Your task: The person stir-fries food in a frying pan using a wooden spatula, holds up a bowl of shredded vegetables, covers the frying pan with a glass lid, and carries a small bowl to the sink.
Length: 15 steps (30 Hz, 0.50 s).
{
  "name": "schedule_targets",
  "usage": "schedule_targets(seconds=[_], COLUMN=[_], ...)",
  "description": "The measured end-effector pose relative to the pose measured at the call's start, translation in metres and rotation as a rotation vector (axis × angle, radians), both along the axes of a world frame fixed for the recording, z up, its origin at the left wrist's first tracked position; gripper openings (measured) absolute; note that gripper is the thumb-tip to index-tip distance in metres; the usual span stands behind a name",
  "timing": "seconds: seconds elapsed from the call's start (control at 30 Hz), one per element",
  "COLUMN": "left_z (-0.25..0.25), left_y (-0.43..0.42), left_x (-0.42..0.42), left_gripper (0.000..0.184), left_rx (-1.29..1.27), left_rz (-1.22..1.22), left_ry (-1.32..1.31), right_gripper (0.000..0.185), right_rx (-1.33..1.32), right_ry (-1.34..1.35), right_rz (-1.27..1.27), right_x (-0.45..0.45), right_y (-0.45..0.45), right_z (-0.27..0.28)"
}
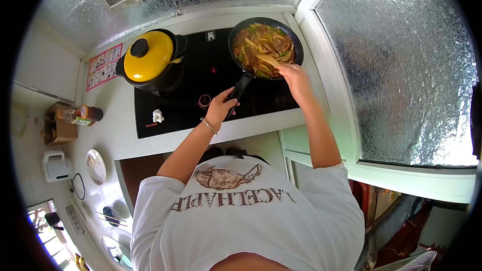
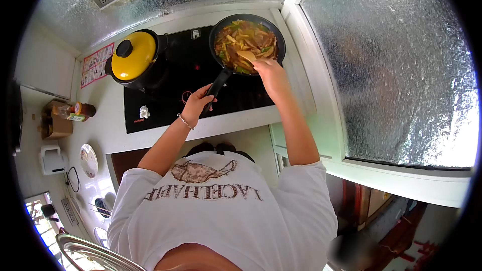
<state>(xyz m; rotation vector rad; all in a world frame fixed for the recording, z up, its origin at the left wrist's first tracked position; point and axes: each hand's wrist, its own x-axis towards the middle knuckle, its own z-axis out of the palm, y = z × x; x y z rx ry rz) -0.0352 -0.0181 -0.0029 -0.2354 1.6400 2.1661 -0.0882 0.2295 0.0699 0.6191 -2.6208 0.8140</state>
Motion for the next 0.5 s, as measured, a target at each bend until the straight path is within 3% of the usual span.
schedule_targets(seconds=[0.13, 0.17, 0.23, 0.33, 0.43, 0.5], left_z=[-0.008, -0.008, -0.007, -0.004, -0.003, -0.003], left_y=[0.000, 0.000, 0.000, 0.001, 0.001, 0.001], left_x=[-0.002, -0.002, 0.000, -0.001, 0.000, -0.001], left_gripper=[0.046, 0.046, 0.046, 0.046, 0.046, 0.046], left_rx=[0.003, -0.003, -0.002, 0.012, 0.010, 0.004], left_rz=[-0.002, 0.007, 0.013, 0.025, 0.022, 0.018], left_ry=[0.012, 0.011, 0.015, 0.014, 0.001, 0.003], right_gripper=[0.021, 0.021, 0.021, 0.023, 0.022, 0.023], right_rx=[-0.017, -0.052, 0.022, -0.025, -0.004, -0.052], right_ry=[0.008, -0.069, -0.090, -0.119, 0.026, -0.035], right_rz=[0.069, 0.153, 0.169, 0.111, 0.040, -0.010], right_x=[-0.008, -0.028, -0.019, -0.001, -0.018, -0.035], right_y=[-0.021, -0.023, -0.028, -0.024, -0.010, -0.005], right_z=[0.016, -0.025, -0.022, 0.001, 0.000, -0.010])
